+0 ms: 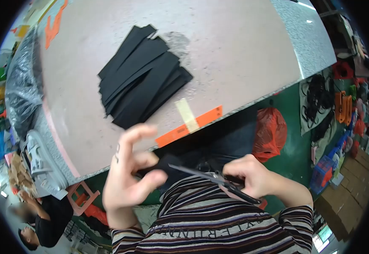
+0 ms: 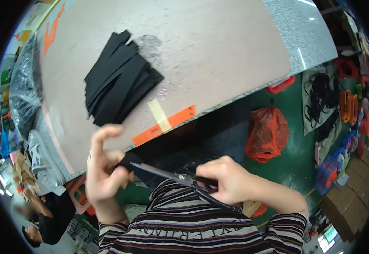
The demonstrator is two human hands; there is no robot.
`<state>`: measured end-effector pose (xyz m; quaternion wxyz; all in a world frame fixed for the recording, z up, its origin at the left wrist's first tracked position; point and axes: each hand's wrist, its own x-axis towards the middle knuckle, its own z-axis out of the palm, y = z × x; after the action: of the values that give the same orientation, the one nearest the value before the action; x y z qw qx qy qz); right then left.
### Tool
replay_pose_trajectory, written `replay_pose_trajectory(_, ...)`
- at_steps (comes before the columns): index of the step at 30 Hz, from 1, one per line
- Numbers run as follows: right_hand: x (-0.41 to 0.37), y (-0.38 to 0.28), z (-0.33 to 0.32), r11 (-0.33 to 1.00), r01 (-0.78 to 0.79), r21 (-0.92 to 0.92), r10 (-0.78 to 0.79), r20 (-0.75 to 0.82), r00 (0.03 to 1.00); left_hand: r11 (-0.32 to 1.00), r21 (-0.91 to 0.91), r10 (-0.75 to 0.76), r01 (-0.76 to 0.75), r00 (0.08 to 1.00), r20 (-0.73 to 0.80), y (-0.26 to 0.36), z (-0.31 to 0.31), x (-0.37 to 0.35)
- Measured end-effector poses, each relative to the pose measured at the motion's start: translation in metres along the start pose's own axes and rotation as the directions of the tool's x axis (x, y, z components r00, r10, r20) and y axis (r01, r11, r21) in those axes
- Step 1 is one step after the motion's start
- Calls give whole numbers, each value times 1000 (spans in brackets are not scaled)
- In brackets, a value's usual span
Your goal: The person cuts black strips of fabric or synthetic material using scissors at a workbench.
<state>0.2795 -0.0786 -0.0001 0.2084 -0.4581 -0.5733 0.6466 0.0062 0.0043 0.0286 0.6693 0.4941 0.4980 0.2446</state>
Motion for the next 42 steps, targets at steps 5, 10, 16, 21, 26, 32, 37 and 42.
replay_pose_trajectory(5,-59,10,-25,968,-219,118,240,-200,950,922,385,-60,-29,974,217,4,-47,-20)
replay_pose_trajectory(10,-40,30,-22,907,-338,253,386,-174,906,783,594,217,-183,976,14,-18,-25,1)
replay_pose_trajectory(16,-34,37,-19,864,-412,289,469,-164,868,774,623,118,-109,993,28,-16,-20,5)
replay_pose_trajectory(21,-30,31,-16,838,-463,290,524,-190,830,772,625,169,-112,985,-31,-16,-6,10)
replay_pose_trajectory(26,-31,33,-16,827,-485,286,547,-206,812,735,673,195,-80,976,-96,-17,1,16)
replay_pose_trajectory(32,-31,34,-17,826,-499,263,554,-215,804,724,684,228,-84,966,-123,-20,0,20)
replay_pose_trajectory(37,-29,25,-18,798,-536,276,594,-204,778,733,679,163,-33,978,-130,-16,1,21)
replay_pose_trajectory(42,-20,2,-23,960,-250,127,279,-346,896,821,517,406,-242,884,-232,-12,-15,9)
